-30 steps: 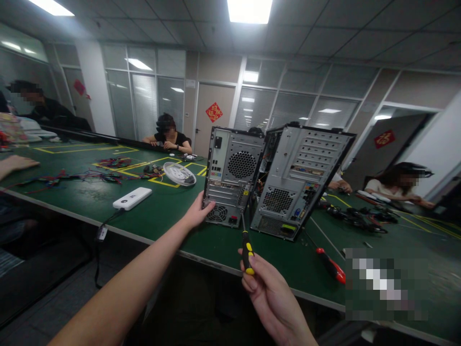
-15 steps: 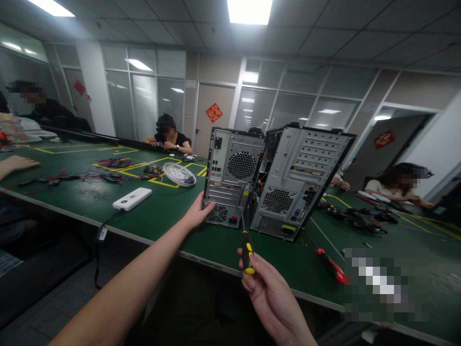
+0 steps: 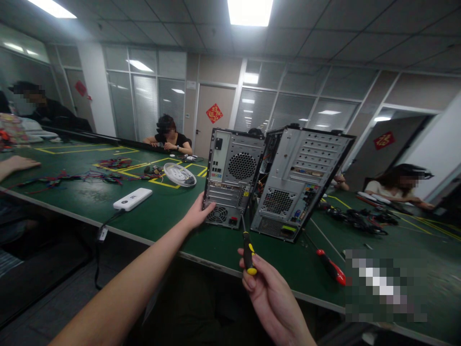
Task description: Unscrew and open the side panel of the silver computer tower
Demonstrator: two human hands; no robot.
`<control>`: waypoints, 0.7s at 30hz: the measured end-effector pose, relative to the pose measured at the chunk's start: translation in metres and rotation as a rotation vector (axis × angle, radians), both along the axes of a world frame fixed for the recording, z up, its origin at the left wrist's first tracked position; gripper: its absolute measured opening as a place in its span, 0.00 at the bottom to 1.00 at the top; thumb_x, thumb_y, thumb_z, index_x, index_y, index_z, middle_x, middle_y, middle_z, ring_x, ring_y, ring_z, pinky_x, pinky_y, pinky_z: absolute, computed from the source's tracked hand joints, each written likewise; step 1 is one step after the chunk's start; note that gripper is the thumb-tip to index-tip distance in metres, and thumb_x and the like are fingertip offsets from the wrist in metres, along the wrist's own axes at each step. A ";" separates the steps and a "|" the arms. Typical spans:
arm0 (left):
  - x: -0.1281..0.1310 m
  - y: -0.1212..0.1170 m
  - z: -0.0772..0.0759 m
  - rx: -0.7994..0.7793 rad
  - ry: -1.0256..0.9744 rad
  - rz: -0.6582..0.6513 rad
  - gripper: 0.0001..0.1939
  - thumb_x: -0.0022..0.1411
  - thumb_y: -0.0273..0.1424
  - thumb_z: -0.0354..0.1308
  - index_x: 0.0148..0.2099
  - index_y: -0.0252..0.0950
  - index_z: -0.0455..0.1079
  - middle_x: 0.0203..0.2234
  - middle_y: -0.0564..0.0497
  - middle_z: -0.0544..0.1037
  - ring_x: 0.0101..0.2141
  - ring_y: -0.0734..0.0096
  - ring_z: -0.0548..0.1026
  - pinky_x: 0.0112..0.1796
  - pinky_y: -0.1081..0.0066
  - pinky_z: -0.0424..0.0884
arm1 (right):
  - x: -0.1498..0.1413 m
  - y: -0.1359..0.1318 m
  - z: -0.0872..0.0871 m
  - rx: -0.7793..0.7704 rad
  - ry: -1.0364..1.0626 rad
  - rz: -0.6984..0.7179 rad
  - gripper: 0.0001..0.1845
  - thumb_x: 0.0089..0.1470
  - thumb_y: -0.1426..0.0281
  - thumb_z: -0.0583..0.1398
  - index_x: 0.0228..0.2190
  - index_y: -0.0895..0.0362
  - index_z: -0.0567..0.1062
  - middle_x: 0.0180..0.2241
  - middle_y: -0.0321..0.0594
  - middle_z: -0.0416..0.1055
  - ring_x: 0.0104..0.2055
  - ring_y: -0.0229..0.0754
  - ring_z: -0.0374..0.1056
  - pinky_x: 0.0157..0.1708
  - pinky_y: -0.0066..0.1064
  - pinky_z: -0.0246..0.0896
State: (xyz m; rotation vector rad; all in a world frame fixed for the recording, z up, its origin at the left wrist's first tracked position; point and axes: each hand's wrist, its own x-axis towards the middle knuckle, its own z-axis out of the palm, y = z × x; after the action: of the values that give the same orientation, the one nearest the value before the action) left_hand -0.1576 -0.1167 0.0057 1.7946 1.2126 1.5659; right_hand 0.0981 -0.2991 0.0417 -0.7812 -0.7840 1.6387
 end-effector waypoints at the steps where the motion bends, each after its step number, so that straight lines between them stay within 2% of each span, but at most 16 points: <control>1: 0.000 0.000 0.000 -0.002 -0.001 -0.003 0.40 0.65 0.54 0.59 0.69 0.36 0.60 0.64 0.38 0.72 0.64 0.49 0.70 0.67 0.51 0.61 | 0.000 0.000 0.000 -0.003 0.002 0.000 0.23 0.45 0.61 0.78 0.40 0.63 0.86 0.32 0.44 0.77 0.25 0.30 0.56 0.24 0.24 0.55; 21: 0.000 0.003 -0.002 0.002 0.008 -0.009 0.40 0.65 0.54 0.59 0.69 0.34 0.59 0.64 0.37 0.72 0.64 0.49 0.70 0.67 0.52 0.61 | 0.001 0.002 -0.002 -0.015 0.024 -0.027 0.24 0.45 0.60 0.78 0.40 0.63 0.86 0.33 0.44 0.77 0.25 0.30 0.55 0.23 0.23 0.55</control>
State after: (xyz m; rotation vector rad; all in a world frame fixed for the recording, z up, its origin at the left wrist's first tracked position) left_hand -0.1579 -0.1141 0.0039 1.8066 1.2051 1.5564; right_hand 0.0987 -0.2967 0.0398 -0.7781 -0.7416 1.6293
